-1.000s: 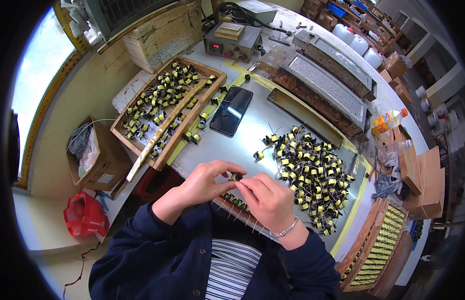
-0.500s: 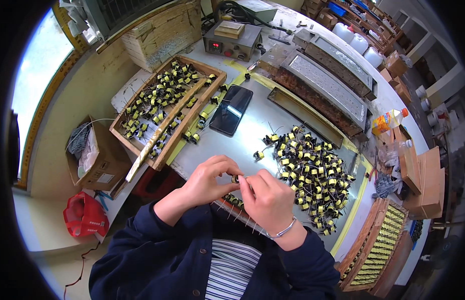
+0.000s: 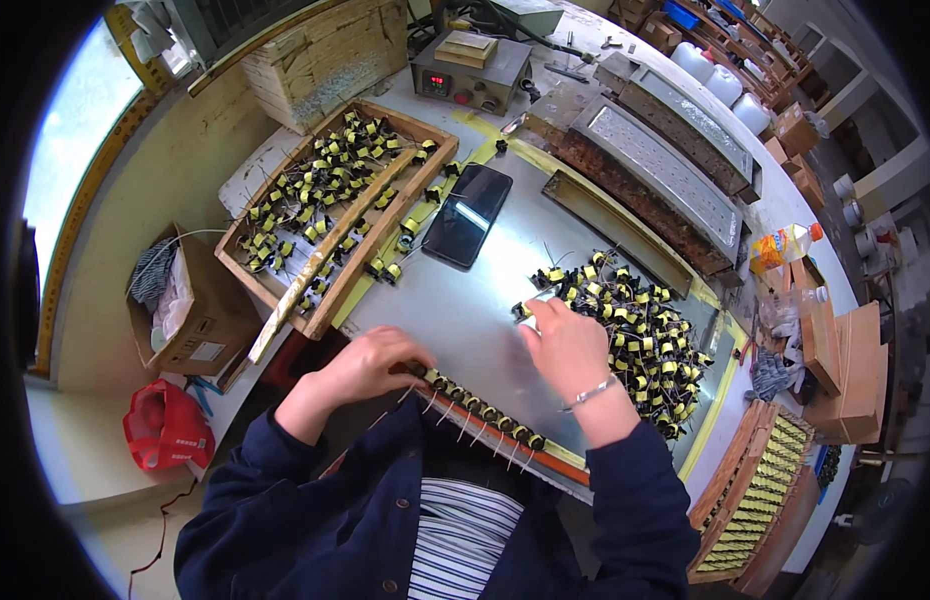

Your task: The person inserts small electronic components into a metal strip by hand on an assembly workbench.

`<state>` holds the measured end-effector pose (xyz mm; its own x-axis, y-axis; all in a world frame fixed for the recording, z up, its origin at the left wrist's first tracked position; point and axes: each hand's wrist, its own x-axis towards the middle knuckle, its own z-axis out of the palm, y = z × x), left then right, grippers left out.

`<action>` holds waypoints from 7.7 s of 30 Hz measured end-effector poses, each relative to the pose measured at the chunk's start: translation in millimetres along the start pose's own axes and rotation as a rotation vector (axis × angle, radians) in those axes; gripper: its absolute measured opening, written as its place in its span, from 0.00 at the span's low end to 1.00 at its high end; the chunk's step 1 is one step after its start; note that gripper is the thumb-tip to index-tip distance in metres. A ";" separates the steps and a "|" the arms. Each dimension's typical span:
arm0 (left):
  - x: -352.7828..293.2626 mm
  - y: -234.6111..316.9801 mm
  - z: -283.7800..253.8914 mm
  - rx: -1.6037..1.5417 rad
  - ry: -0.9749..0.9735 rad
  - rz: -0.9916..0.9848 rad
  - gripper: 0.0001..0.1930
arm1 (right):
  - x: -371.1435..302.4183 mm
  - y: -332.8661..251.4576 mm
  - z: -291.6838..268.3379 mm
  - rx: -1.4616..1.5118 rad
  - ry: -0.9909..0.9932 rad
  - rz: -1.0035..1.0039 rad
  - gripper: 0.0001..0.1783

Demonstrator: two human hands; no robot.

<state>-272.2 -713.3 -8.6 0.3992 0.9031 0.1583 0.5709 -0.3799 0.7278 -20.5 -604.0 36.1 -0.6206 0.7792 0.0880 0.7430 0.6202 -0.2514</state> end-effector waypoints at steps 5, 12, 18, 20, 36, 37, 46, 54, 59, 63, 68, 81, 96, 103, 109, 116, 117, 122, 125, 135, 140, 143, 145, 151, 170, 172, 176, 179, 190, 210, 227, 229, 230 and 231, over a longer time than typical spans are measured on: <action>3.7 17.4 17.3 0.015 -0.013 0.074 0.17 | 10.9 12.1 23.3 -0.041 -0.122 -0.024 0.15; 16.2 36.9 -4.9 -0.236 0.057 -0.175 0.14 | -31.2 -19.6 -15.9 0.219 0.058 -0.216 0.14; 40.9 79.2 -2.5 -0.807 -0.107 -0.432 0.15 | -50.5 -45.2 -36.4 0.262 0.305 -0.421 0.16; 40.9 76.0 4.2 -1.058 -0.022 -0.370 0.15 | -51.8 -45.0 -48.2 0.338 0.308 -0.386 0.15; 41.1 64.7 11.5 -0.203 0.254 -0.185 0.14 | -38.9 -51.6 -32.9 0.197 0.378 -0.256 0.07; 40.3 60.3 9.2 -0.207 0.252 -0.188 0.14 | -36.8 -57.6 -34.6 0.135 0.341 -0.360 0.08; -4.1 -2.8 6.4 -0.033 0.011 -0.003 0.16 | 35.7 27.1 3.0 -0.048 0.233 0.069 0.09; 1.0 6.3 4.6 -0.046 -0.029 0.039 0.18 | 46.8 39.0 18.3 0.042 0.221 0.116 0.05; 16.3 23.4 -9.3 -0.130 0.114 -0.114 0.15 | 13.2 -4.9 -14.6 0.320 0.225 0.086 0.04; 42.6 61.3 1.8 -0.299 0.243 -0.208 0.15 | -13.9 -45.6 -33.8 0.556 0.242 0.040 0.04; 52.4 73.4 9.1 -0.357 0.199 -0.198 0.17 | -29.7 -54.3 -41.6 0.420 0.322 -0.128 0.04; 34.3 34.9 -3.0 -0.243 0.080 -0.154 0.16 | -14.1 -47.1 -25.2 0.191 0.262 -0.346 0.07; -2.5 3.3 -9.2 -0.073 -0.119 -0.018 0.21 | 26.7 29.6 25.1 -0.094 0.003 0.108 0.10; 31.4 53.3 -11.6 -0.428 0.099 -0.296 0.18 | -28.1 -36.9 -28.1 0.155 0.224 -0.281 0.05; 41.1 82.2 -7.1 -0.825 -0.019 -0.463 0.17 | -44.6 -51.6 -61.3 0.305 0.265 -0.273 0.08; 44.8 92.5 -12.2 -0.640 -0.112 -0.134 0.13 | -43.3 -50.1 -66.2 0.785 0.195 -0.337 0.07; 43.8 93.4 -10.9 -0.557 -0.048 -0.148 0.12 | -43.9 -51.7 -64.8 0.787 0.193 -0.338 0.07; 48.4 95.2 -2.1 0.033 0.246 0.003 0.13 | -45.5 -61.9 -60.4 0.493 0.275 -0.151 0.05; 49.9 91.8 1.2 0.212 0.441 0.135 0.14 | -39.6 -61.0 -59.9 0.520 0.247 -0.101 0.04; 40.7 67.5 -1.4 -0.230 0.296 -0.147 0.16 | -45.4 -72.8 -48.1 0.092 0.304 -0.447 0.12; 17.0 30.1 -18.0 -0.013 0.219 -0.130 0.15 | -47.1 -32.8 -72.4 0.128 0.283 -0.172 0.12; 2.6 23.1 -10.8 0.038 0.076 -0.069 0.15 | -56.5 4.1 -81.9 0.090 0.240 0.002 0.08; 3.0 30.9 -0.3 0.084 -0.044 -0.023 0.17 | -67.0 28.1 -77.1 0.066 0.219 0.044 0.06; 16.6 52.3 37.4 0.048 -0.038 0.035 0.18 | -94.1 55.3 -54.2 -0.145 -0.047 -0.031 0.04; 57.8 113.4 18.4 -0.366 0.168 -0.028 0.15 | -67.0 -25.8 -85.6 0.835 0.051 0.084 0.04; 58.2 115.2 15.8 -0.396 0.049 -0.172 0.16 | -67.4 -33.4 -84.9 0.841 0.115 0.098 0.05; 55.2 113.0 9.9 -0.455 -0.004 -0.168 0.16 | -66.5 -43.7 -86.4 0.793 -0.011 0.084 0.07; 55.1 114.3 9.1 -0.566 -0.048 -0.153 0.14 | -66.5 -38.5 -71.1 0.642 0.217 -0.267 0.09; 53.7 101.5 18.7 -0.040 0.193 0.177 0.15 | -67.2 -50.6 -72.2 0.174 0.289 -0.263 0.05; 26.2 67.3 50.8 0.038 -0.027 0.079 0.19 | -118.0 23.0 -128.4 0.105 0.425 -0.031 0.15; -75.9 85.5 -14.7 0.269 0.665 -0.854 0.21 | -184.9 67.4 -149.4 0.188 0.432 0.045 0.06; -80.3 87.7 -12.7 0.229 0.645 -0.811 0.22 | -183.1 60.3 -149.0 0.199 0.427 0.048 0.05; -80.9 88.9 -13.3 0.190 0.642 -0.818 0.21 | -181.1 56.6 -149.9 0.206 0.430 0.031 0.05; -84.5 81.3 -12.6 0.260 0.694 -0.677 0.15 | -179.4 52.9 -151.6 0.222 0.423 0.030 0.05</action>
<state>-268.5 -818.0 45.5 -0.5271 0.8306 0.1794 0.6951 0.3000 0.6533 168.2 -697.3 153.2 -0.4089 0.7937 0.4503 0.6591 0.5982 -0.4559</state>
